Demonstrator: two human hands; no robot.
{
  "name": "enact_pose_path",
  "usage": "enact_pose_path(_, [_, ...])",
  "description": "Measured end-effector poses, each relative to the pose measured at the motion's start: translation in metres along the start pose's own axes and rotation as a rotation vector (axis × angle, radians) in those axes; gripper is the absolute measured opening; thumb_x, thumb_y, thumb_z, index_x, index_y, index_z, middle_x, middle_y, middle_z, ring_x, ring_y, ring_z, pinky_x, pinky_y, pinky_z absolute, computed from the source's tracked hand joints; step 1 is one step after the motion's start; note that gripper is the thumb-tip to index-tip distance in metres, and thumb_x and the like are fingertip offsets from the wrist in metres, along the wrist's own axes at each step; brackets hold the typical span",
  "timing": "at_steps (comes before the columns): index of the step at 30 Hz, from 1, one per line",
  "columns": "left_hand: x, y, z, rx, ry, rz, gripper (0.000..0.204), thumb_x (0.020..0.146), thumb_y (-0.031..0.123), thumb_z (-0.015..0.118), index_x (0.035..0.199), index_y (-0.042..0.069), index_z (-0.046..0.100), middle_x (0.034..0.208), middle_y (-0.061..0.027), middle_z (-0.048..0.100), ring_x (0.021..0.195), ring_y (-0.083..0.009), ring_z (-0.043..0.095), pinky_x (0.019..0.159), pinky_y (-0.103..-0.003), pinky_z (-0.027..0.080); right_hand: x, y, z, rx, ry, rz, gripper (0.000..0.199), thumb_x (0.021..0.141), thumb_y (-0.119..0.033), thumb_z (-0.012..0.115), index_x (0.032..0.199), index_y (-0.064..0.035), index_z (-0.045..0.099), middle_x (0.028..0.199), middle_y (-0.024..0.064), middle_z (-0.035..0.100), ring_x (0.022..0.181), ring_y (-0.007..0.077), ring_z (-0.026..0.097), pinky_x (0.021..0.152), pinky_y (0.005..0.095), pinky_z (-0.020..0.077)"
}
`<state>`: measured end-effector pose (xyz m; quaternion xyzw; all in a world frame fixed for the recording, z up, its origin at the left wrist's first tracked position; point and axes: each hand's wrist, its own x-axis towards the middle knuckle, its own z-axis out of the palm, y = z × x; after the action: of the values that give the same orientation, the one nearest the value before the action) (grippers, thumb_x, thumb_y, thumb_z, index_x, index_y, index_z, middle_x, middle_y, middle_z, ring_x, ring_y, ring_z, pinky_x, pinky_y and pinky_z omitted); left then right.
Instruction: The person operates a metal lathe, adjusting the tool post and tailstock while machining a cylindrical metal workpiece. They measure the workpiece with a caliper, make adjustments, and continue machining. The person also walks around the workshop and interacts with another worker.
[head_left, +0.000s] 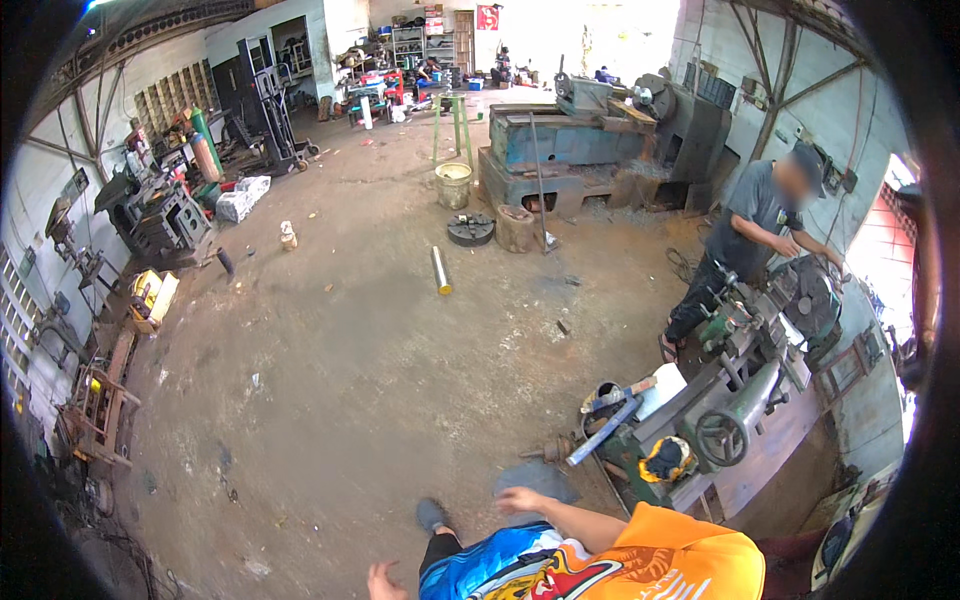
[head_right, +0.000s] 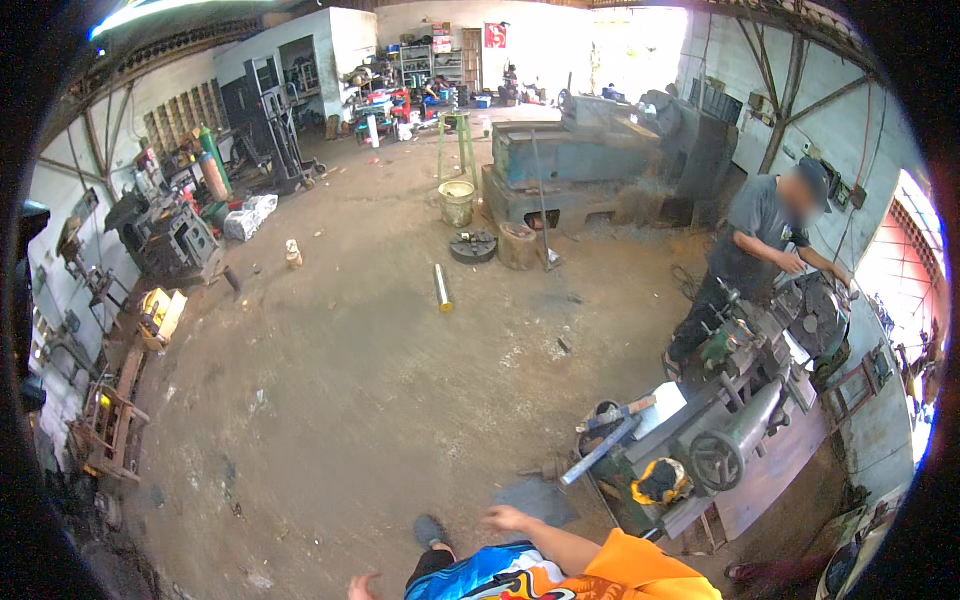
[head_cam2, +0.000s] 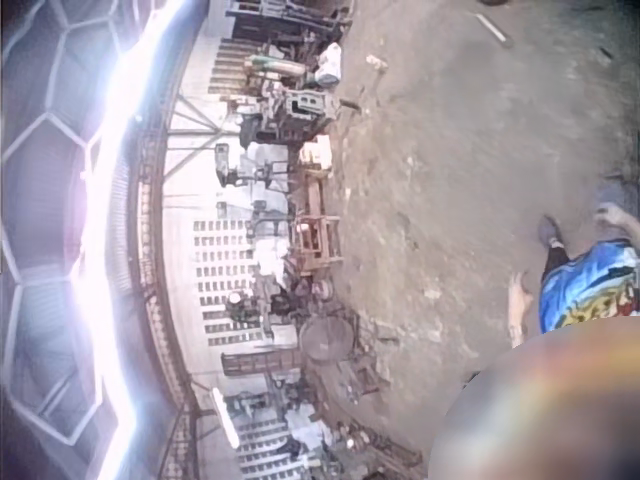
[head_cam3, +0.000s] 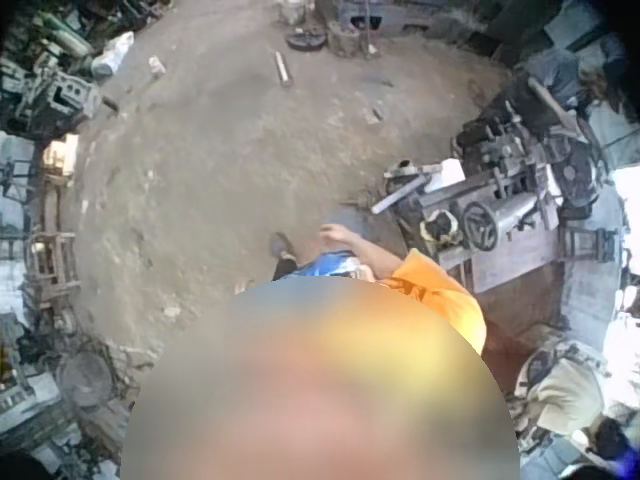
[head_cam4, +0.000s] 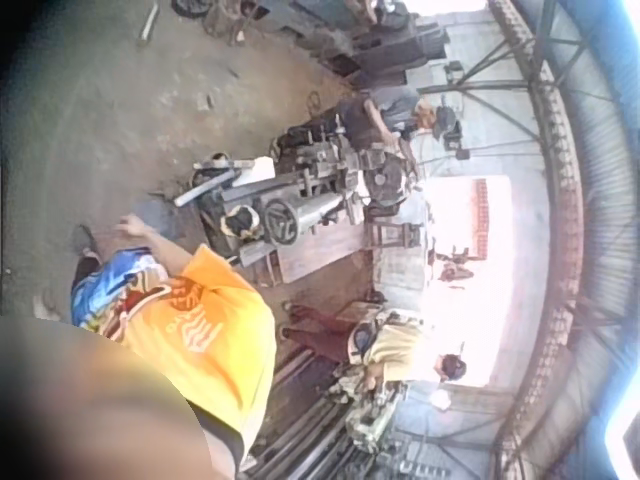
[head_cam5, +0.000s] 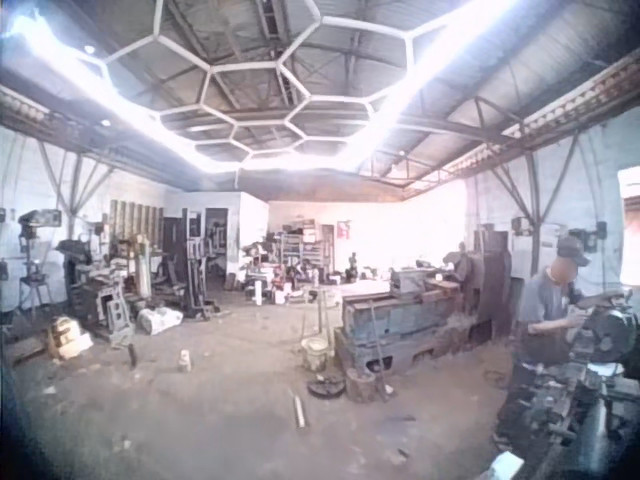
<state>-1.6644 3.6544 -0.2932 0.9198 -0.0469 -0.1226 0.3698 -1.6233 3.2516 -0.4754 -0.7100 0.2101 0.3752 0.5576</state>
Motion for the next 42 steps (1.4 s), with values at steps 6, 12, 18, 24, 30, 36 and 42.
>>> enact_pose_path(6, [0.208, -0.025, -0.152, 0.079, 0.033, 0.107, 0.05, 0.074, -0.006, 0.055, 0.12, 0.01, 0.065, 0.118, -0.0185, 0.066, 0.109, -0.0408, 0.063, 0.089, -0.05, 0.055, 0.033, 0.074, -0.083, 0.186, 0.287, 0.438, 0.019, 0.093, -0.017, 0.063, 0.098, -0.002, 0.075, 0.091, 0.0132, 0.075, 0.069, 0.0227, 0.073, 0.054, 0.0365, 0.0582])
enact_pose_path(12, [0.41, -0.019, -0.219, 0.222, 0.006, 0.245, 0.063, 0.065, -0.016, 0.046, 0.12, 0.008, 0.066, 0.115, -0.017, 0.065, 0.098, -0.0371, 0.067, 0.085, -0.046, 0.056, 0.089, -0.045, -0.057, 0.392, 0.367, 0.341, 0.028, 0.095, -0.017, 0.062, 0.117, -0.0017, 0.071, 0.101, 0.0139, 0.076, 0.08, 0.0246, 0.074, 0.062, 0.0381, 0.0593])
enact_pose_path(18, [0.6, -0.091, -0.16, -0.435, -0.319, -0.188, 0.059, 0.072, -0.018, 0.043, 0.122, 0.003, 0.065, 0.126, -0.0137, 0.066, 0.105, -0.0278, 0.07, 0.087, -0.04, 0.059, 0.229, -0.166, -0.046, 0.057, 0.191, 0.246, 0.036, 0.094, -0.024, 0.064, 0.124, -0.0072, 0.072, 0.106, 0.0088, 0.077, 0.093, 0.0208, 0.071, 0.076, 0.035, 0.057])
enact_pose_path(24, [0.662, -0.227, -0.123, -0.382, -0.684, -0.604, 0.029, 0.09, -0.005, 0.056, 0.117, -0.007, 0.066, 0.103, -0.0195, 0.074, 0.093, -0.0309, 0.074, 0.08, -0.043, 0.062, 0.391, -0.315, -0.17, -0.178, 0.045, 0.138, 0.035, 0.09, -0.02, 0.067, 0.117, 0.0016, 0.072, 0.111, 0.0143, 0.075, 0.099, 0.021, 0.072, 0.083, 0.0351, 0.0584])
enact_pose_path(30, [0.736, -0.272, -0.138, -0.892, -0.407, -0.759, 0.039, 0.094, 0.009, 0.055, 0.132, 0.004, 0.063, 0.057, 0.01, 0.031, 0.045, -0.0043, 0.031, 0.038, -0.026, 0.039, 0.523, -0.561, -0.31, -0.021, 0.317, 0.083, 0.03, 0.097, -0.019, 0.062, 0.113, 0.0043, 0.069, 0.096, 0.013, 0.075, 0.083, 0.0238, 0.073, 0.073, 0.036, 0.0598])
enact_pose_path(36, [0.942, -0.285, -0.169, -0.734, -0.349, -0.892, 0.03, 0.094, 0.005, 0.056, 0.122, -0.001, 0.065, 0.075, -0.0044, 0.053, 0.061, -0.0156, 0.052, 0.055, -0.033, 0.051, 0.635, -0.752, -0.362, 0.098, 0.325, -0.07, 0.033, 0.1, -0.021, 0.062, 0.122, 0.0042, 0.065, 0.101, 0.0117, 0.074, 0.089, 0.0213, 0.072, 0.077, 0.0356, 0.059])
enact_pose_path(42, [1.224, -0.268, -0.233, -0.555, -0.49, -0.776, 0.022, 0.094, 0.0, 0.056, 0.112, -0.007, 0.067, 0.092, -0.0189, 0.074, 0.077, -0.0268, 0.074, 0.071, -0.04, 0.063, 0.709, -0.799, -0.36, 0.024, 0.321, 0.236, 0.031, 0.099, -0.023, 0.062, 0.123, -0.0047, 0.069, 0.104, 0.0103, 0.075, 0.088, 0.0211, 0.072, 0.07, 0.0353, 0.059])
